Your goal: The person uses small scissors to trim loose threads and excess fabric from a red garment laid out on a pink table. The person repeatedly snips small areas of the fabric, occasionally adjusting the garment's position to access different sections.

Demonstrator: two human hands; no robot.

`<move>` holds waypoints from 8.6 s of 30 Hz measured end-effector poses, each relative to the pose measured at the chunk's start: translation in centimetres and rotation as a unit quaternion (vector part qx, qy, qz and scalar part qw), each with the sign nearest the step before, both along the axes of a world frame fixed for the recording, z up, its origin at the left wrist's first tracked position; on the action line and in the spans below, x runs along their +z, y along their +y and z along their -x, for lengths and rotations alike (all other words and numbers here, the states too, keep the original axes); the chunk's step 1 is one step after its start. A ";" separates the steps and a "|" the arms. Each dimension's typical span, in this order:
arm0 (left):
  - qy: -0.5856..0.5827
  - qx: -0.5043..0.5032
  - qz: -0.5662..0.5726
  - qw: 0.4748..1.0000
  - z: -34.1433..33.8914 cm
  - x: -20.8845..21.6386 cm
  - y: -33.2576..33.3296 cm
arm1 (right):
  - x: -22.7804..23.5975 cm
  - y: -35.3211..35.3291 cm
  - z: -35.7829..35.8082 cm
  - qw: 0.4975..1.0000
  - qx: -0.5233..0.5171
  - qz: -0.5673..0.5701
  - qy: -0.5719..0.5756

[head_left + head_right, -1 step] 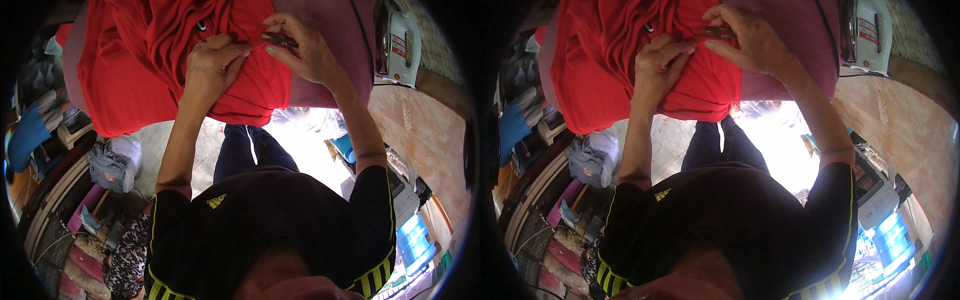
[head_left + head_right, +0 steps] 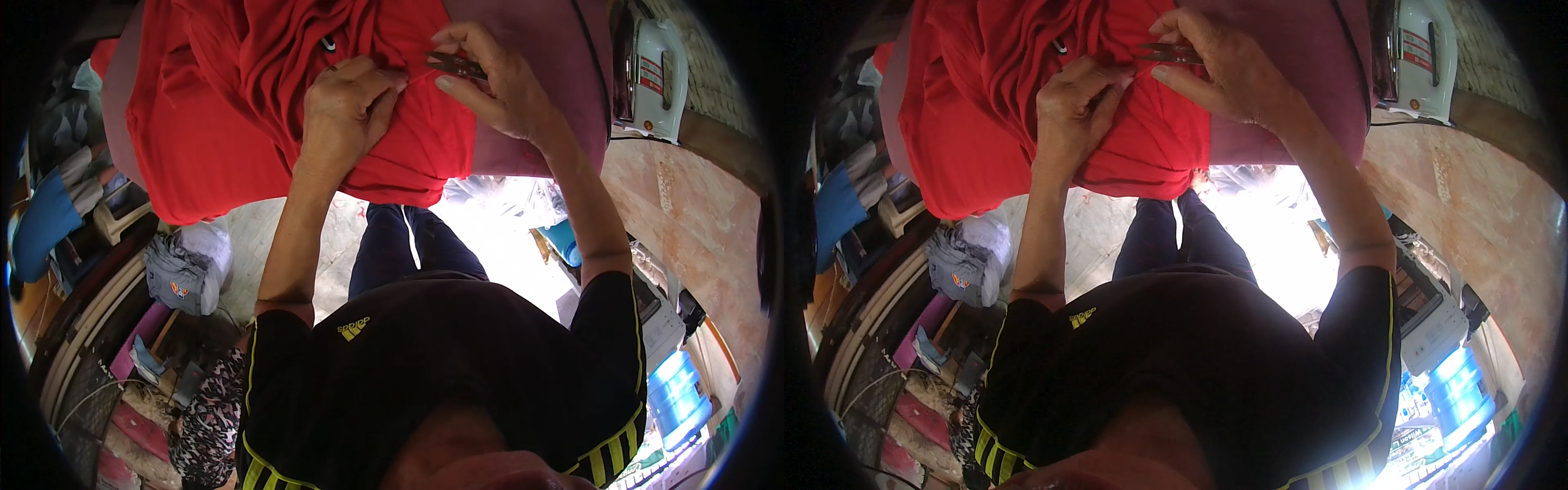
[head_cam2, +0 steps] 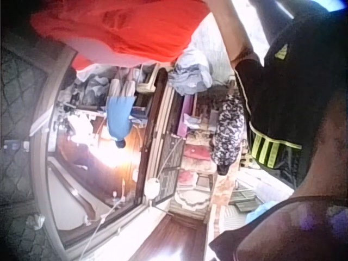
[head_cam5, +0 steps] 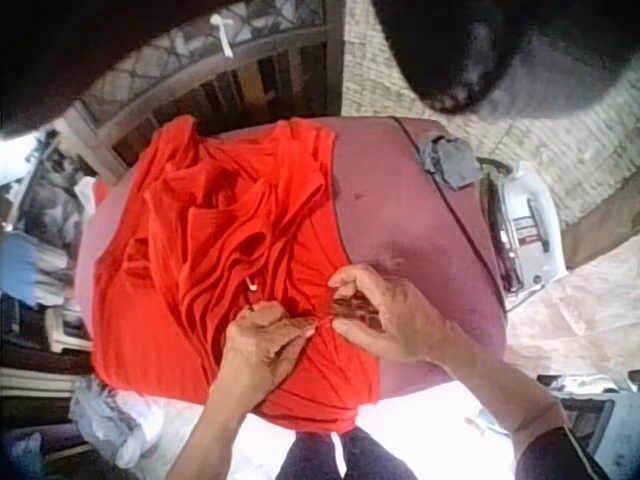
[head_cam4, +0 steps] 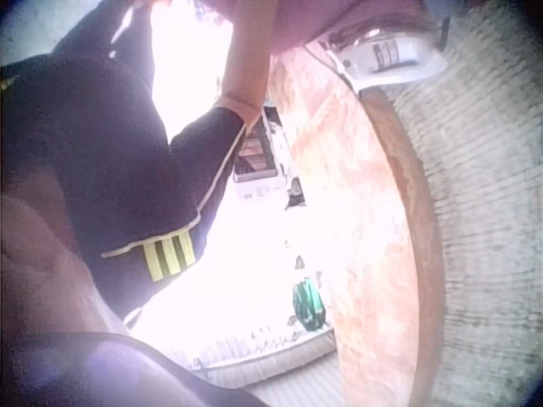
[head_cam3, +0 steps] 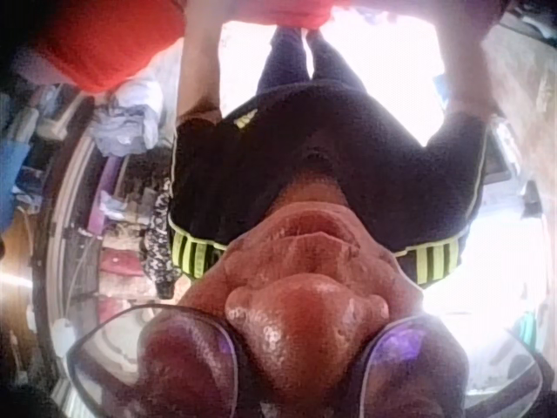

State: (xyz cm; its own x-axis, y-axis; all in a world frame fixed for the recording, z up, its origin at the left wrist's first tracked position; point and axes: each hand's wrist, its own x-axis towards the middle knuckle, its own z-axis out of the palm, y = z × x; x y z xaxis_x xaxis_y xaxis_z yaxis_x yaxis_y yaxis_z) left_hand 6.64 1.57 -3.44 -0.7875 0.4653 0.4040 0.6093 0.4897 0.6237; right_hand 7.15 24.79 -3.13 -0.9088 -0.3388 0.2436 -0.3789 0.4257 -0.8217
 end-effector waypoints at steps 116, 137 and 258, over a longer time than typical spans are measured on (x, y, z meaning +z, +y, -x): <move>-0.104 0.077 -0.073 0.989 1.4 -0.4 0.6 | 2.0 -1.5 0.0 0.999 0.000 -0.039 -0.021; -0.072 0.087 -0.010 0.994 1.4 0.4 0.5 | 0.8 -3.0 -0.7 0.995 -0.098 0.024 0.028; 0.070 0.004 0.060 0.996 -0.4 0.6 -2.7 | -1.8 -0.7 -1.5 0.996 0.054 -0.046 0.053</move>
State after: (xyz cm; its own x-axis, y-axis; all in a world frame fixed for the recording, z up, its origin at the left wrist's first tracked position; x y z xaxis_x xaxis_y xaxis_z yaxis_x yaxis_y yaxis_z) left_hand 7.07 -1.13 -2.87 -0.7310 0.5112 0.4520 0.6823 0.5602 0.4697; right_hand 8.65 24.09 -4.95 -0.8370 -0.4577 0.2999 -0.5090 0.4500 -0.7338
